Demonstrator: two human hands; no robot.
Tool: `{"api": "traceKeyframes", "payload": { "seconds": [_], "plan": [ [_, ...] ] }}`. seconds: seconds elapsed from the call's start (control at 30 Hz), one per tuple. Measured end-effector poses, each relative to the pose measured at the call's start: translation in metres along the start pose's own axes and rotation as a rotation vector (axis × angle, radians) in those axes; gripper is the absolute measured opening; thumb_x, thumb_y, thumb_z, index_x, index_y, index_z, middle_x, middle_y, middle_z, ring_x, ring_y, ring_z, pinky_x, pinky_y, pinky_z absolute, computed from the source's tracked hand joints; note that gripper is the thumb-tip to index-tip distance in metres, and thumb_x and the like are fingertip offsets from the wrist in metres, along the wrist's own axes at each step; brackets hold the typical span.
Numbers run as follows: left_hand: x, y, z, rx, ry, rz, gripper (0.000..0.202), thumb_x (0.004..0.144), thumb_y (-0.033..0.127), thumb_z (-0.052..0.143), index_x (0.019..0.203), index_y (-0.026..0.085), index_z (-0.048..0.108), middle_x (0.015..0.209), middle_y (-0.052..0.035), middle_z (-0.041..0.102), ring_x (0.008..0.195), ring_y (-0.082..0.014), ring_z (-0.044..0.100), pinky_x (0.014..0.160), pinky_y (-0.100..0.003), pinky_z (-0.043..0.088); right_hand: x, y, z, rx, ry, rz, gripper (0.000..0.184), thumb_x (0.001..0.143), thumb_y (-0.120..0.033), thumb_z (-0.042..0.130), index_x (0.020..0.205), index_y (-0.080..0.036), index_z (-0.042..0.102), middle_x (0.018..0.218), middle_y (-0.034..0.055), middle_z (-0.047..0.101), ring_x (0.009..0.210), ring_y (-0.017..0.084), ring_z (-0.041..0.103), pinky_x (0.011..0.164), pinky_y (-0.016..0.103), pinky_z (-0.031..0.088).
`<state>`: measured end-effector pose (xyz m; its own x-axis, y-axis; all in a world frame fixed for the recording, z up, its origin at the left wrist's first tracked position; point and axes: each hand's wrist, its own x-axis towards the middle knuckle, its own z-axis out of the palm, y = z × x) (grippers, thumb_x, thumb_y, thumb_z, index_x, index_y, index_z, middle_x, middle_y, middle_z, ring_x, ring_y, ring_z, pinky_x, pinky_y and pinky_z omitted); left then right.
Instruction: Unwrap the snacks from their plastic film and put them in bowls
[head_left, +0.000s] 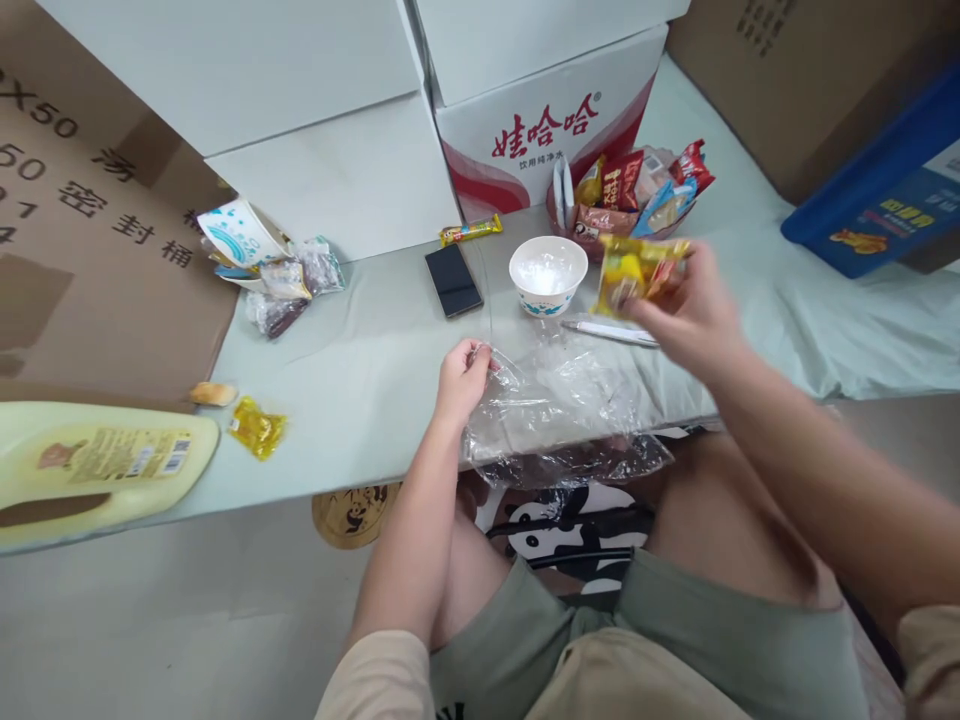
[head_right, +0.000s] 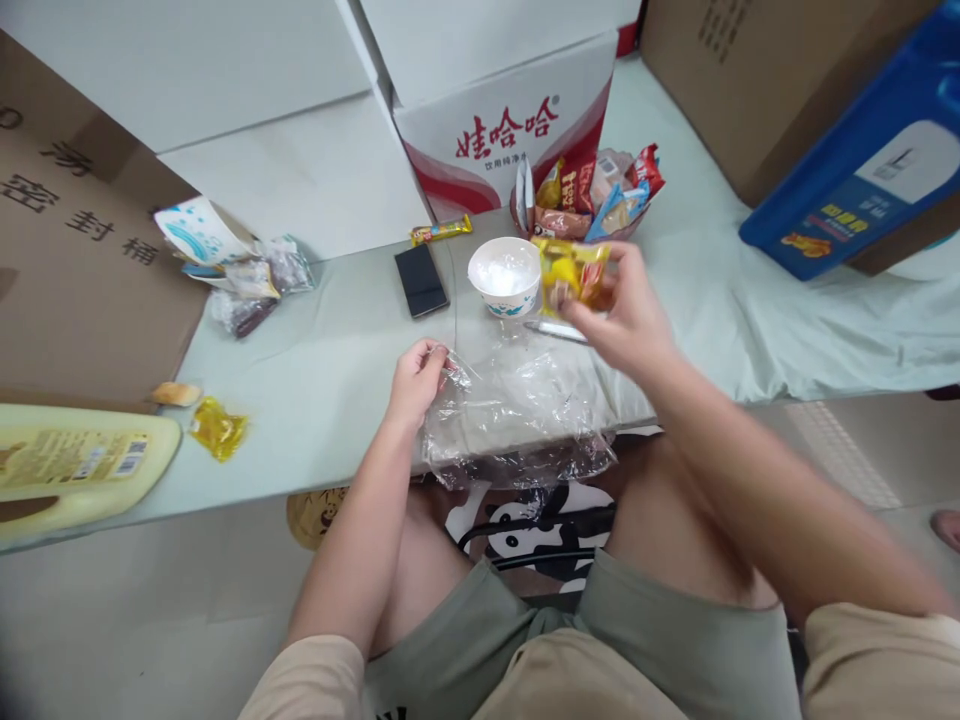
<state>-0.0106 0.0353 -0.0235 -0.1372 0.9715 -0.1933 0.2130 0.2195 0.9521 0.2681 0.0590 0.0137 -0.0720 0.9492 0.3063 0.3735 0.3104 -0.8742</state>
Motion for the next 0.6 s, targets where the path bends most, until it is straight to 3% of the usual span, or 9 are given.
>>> {"api": "traceKeyframes", "payload": {
  "seconds": [0.13, 0.23, 0.27, 0.33, 0.4, 0.43, 0.53, 0.6],
  "plan": [
    [0.001, 0.001, -0.004, 0.016, -0.044, 0.012, 0.018, 0.093, 0.033, 0.055, 0.08, 0.02, 0.056, 0.068, 0.0025, 0.067, 0.044, -0.0085, 0.044, 0.046, -0.023, 0.032, 0.077, -0.047, -0.03, -0.595, 0.14, -0.063, 0.046, 0.085, -0.021, 0.073, 0.13, -0.015, 0.065, 0.132, 0.0174, 0.065, 0.117, 0.028, 0.066, 0.101, 0.047, 0.052],
    [0.003, 0.0, -0.007, 0.041, -0.056, 0.03, 0.018, 0.091, 0.034, 0.056, 0.08, 0.02, 0.056, 0.068, 0.0019, 0.068, 0.045, -0.0092, 0.044, 0.048, -0.023, 0.034, 0.133, -0.059, -0.032, -0.837, 0.065, -0.081, 0.058, 0.088, -0.024, 0.071, 0.144, -0.014, 0.059, 0.132, 0.014, 0.068, 0.124, 0.026, 0.063, 0.103, 0.045, 0.047],
    [0.004, 0.0, -0.007, 0.05, -0.059, 0.039, 0.018, 0.091, 0.034, 0.056, 0.08, 0.02, 0.056, 0.068, 0.0018, 0.068, 0.046, -0.0094, 0.044, 0.049, -0.023, 0.034, 0.148, -0.054, -0.028, -0.895, 0.037, -0.04, 0.054, 0.088, -0.028, 0.07, 0.139, -0.011, 0.061, 0.132, 0.0129, 0.069, 0.125, 0.025, 0.063, 0.099, 0.044, 0.046],
    [0.005, -0.001, -0.009, 0.058, -0.065, 0.059, 0.017, 0.09, 0.033, 0.056, 0.079, 0.02, 0.055, 0.067, 0.0017, 0.068, 0.047, -0.0095, 0.044, 0.051, -0.023, 0.035, 0.172, -0.037, -0.019, -1.01, -0.068, 0.066, 0.048, 0.087, -0.044, 0.063, 0.109, -0.002, 0.068, 0.132, 0.0141, 0.069, 0.128, 0.026, 0.061, 0.09, 0.041, 0.046],
    [0.005, -0.001, -0.009, 0.046, -0.073, 0.069, 0.018, 0.09, 0.034, 0.056, 0.079, 0.02, 0.055, 0.067, 0.0018, 0.068, 0.047, -0.0095, 0.044, 0.051, -0.023, 0.036, 0.188, -0.015, -0.011, -1.072, -0.145, 0.14, 0.056, 0.082, -0.056, 0.057, 0.076, 0.0, 0.063, 0.13, 0.0173, 0.069, 0.128, 0.028, 0.062, 0.083, 0.038, 0.046],
    [0.004, 0.0, -0.01, 0.038, -0.078, 0.069, 0.018, 0.09, 0.034, 0.056, 0.079, 0.02, 0.055, 0.067, 0.002, 0.068, 0.047, -0.0094, 0.044, 0.051, -0.024, 0.036, 0.195, -0.005, -0.008, -1.077, -0.154, 0.158, 0.058, 0.077, -0.058, 0.061, 0.069, 0.0, 0.06, 0.128, 0.0184, 0.07, 0.127, 0.029, 0.062, 0.082, 0.037, 0.047],
    [0.004, 0.001, -0.011, 0.023, -0.084, 0.057, 0.017, 0.09, 0.035, 0.056, 0.08, 0.021, 0.054, 0.067, 0.0023, 0.067, 0.046, -0.0091, 0.044, 0.05, -0.024, 0.036, 0.214, 0.013, -0.009, -1.068, -0.13, 0.187, 0.05, 0.056, -0.046, 0.085, 0.069, -0.001, 0.067, 0.12, 0.0192, 0.075, 0.127, 0.035, 0.063, 0.087, 0.043, 0.048],
    [0.004, 0.001, -0.012, 0.022, -0.082, 0.056, 0.017, 0.09, 0.035, 0.056, 0.08, 0.021, 0.054, 0.067, 0.0022, 0.067, 0.045, -0.009, 0.044, 0.05, -0.024, 0.037, 0.227, 0.022, -0.015, -1.017, -0.118, 0.177, 0.043, 0.054, -0.041, 0.089, 0.069, -0.005, 0.071, 0.113, 0.0163, 0.078, 0.131, 0.035, 0.06, 0.088, 0.042, 0.049]
  ]
}}
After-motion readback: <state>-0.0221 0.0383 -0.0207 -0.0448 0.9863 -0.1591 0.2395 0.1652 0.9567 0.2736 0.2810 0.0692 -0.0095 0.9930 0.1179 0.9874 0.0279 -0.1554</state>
